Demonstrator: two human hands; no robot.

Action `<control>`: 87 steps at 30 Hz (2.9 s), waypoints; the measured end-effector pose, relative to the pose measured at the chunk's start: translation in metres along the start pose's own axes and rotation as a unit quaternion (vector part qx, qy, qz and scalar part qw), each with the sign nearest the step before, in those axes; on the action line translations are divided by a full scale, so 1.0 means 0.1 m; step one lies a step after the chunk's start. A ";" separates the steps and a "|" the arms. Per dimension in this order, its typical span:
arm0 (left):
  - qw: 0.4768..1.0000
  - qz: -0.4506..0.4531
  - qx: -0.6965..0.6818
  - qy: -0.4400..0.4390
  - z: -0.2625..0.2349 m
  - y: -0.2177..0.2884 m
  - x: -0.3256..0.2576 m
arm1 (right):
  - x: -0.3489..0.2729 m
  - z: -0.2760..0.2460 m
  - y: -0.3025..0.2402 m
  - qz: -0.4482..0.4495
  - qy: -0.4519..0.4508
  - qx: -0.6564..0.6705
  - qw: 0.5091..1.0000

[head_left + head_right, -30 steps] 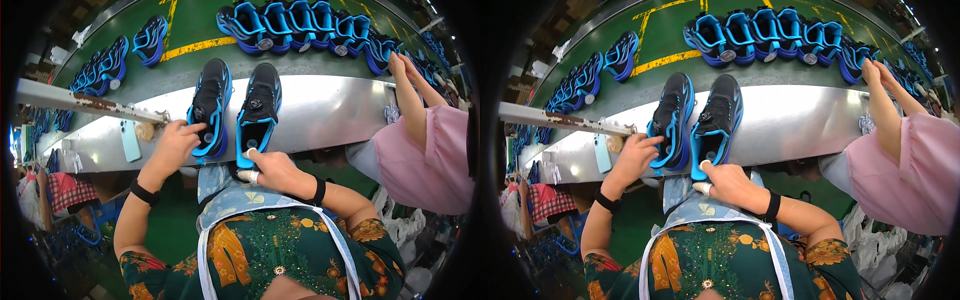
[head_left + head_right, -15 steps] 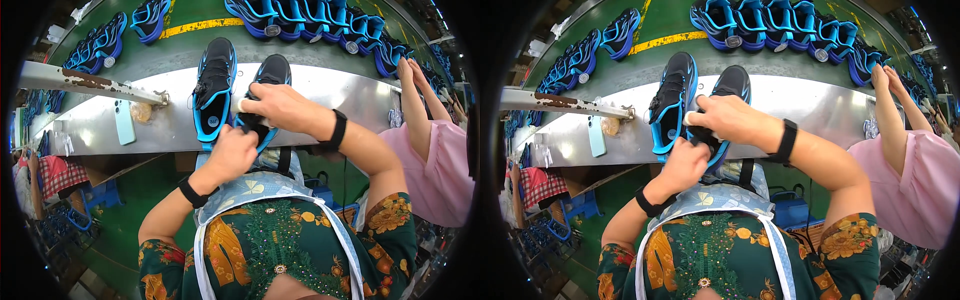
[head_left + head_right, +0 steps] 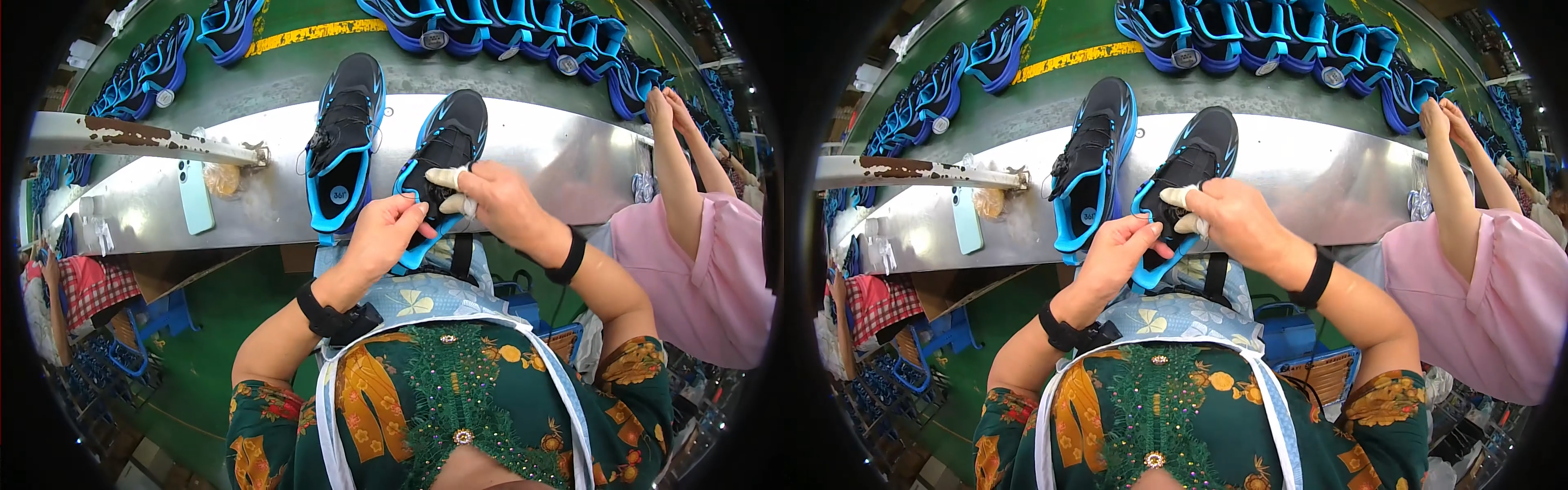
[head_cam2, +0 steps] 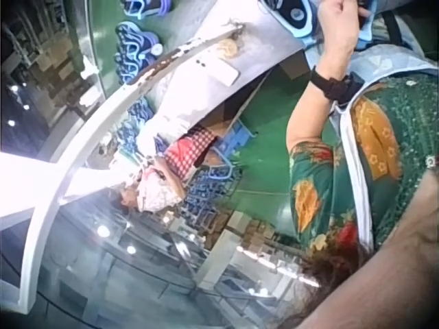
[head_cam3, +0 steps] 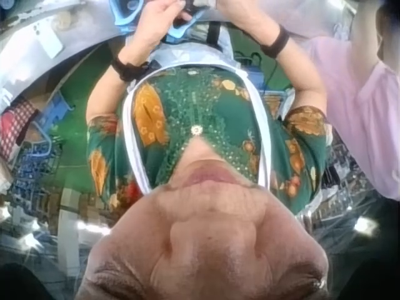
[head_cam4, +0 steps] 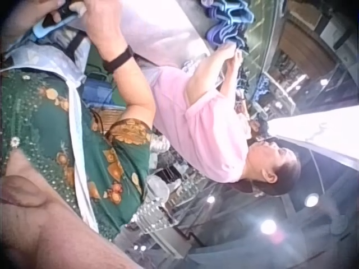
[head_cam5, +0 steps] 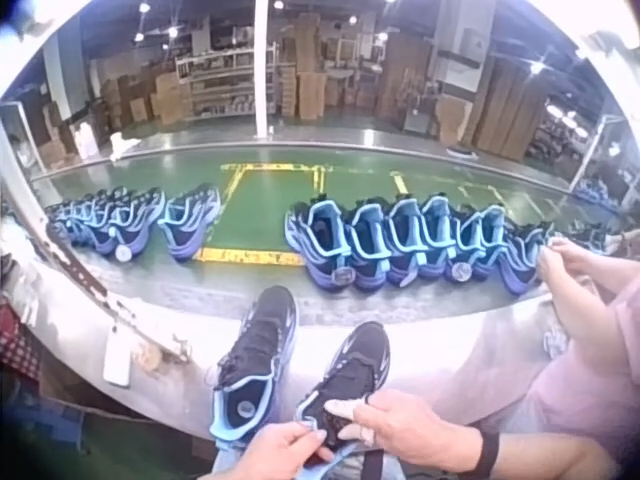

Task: Inspecting and cleaning finished shoes on a production line.

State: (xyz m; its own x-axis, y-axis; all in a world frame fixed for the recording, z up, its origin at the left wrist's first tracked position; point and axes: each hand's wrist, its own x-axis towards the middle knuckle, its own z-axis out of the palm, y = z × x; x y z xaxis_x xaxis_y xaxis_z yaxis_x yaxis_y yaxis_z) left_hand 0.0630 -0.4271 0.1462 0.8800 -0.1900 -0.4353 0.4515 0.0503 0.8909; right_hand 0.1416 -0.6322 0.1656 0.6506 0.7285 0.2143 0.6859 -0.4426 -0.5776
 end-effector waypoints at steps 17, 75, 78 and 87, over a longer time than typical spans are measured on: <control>0.839 0.365 0.387 -0.115 0.05 0.79 -0.52 | 0.29 -0.85 -0.78 0.037 -0.401 0.282 0.871; 0.961 0.139 0.193 0.138 -0.70 0.57 -0.40 | 0.47 -0.75 -0.07 0.098 -0.104 0.079 0.987; 0.855 0.318 0.390 0.125 -0.92 0.90 -0.17 | 0.27 -0.76 -0.17 0.178 -0.167 0.071 0.967; 0.810 0.286 0.499 -0.118 -0.89 0.95 0.29 | 0.53 -0.71 -0.05 0.114 -0.136 0.147 0.973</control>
State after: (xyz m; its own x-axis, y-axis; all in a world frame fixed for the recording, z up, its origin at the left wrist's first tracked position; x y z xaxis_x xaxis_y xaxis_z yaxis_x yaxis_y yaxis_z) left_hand 0.1446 -0.3407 0.2063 0.7976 -0.6029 0.0173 -0.4665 -0.5984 0.6513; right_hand 0.1954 -0.6284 0.2354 0.6373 0.7579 -0.1394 0.3845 -0.4695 -0.7948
